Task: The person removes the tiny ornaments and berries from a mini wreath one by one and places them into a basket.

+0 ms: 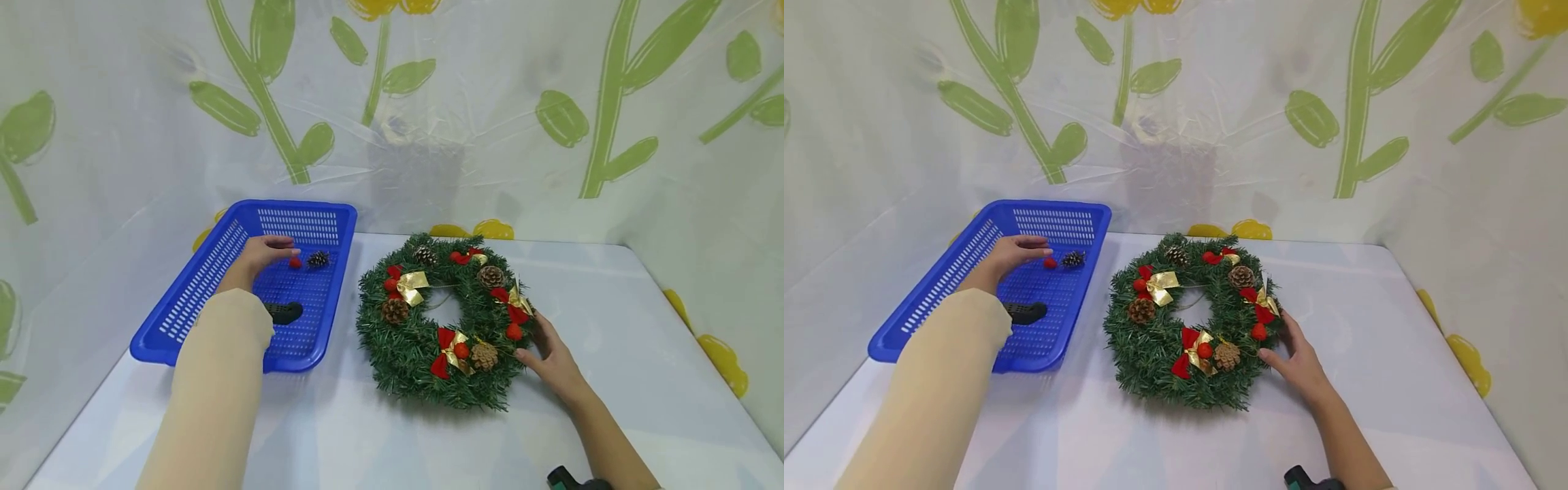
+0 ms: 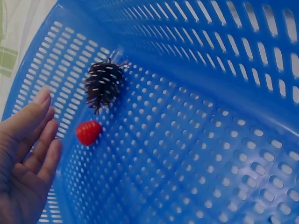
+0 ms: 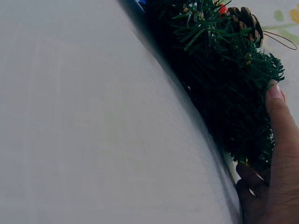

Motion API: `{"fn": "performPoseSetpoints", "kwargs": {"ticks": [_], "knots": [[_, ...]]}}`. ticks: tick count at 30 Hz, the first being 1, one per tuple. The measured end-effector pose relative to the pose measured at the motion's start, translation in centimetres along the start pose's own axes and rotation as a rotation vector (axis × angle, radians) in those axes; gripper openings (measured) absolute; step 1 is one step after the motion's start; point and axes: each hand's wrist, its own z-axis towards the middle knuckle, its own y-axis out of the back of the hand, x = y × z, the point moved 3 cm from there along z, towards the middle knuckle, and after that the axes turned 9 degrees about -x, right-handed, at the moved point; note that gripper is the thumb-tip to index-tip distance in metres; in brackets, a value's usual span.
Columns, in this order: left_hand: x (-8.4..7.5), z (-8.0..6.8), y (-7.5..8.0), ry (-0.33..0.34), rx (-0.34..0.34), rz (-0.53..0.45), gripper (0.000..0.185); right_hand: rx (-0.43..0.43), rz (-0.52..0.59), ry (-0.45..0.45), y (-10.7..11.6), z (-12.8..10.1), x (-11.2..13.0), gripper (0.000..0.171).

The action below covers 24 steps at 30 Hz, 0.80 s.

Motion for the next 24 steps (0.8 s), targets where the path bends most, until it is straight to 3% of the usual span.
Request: {"fn": "performPoseSetpoints", "kwargs": {"ticks": [6, 12, 19, 24], "knots": [[-0.5, -0.4, 0.3, -0.026, 0.123, -0.007, 0.063, 0.001, 0.001, 0.004, 0.1, 0.0, 0.1, 0.084], [-0.9, -0.6, 0.5, -0.029, 0.198, -0.017, 0.060, 0.002, -0.004, 0.010, 0.0, 0.0, -0.2, 0.083], [-1.7, -1.0, 0.7, -0.074, 0.245, -0.009, 0.058, -0.003, -0.009, 0.009, -0.1, 0.1, -0.1, 0.084], [-2.8, -1.3, 0.8, -0.101, 0.229, 0.017, 0.057, -0.009, -0.018, 0.011, 0.0, 0.1, 0.1, 0.084]]}}
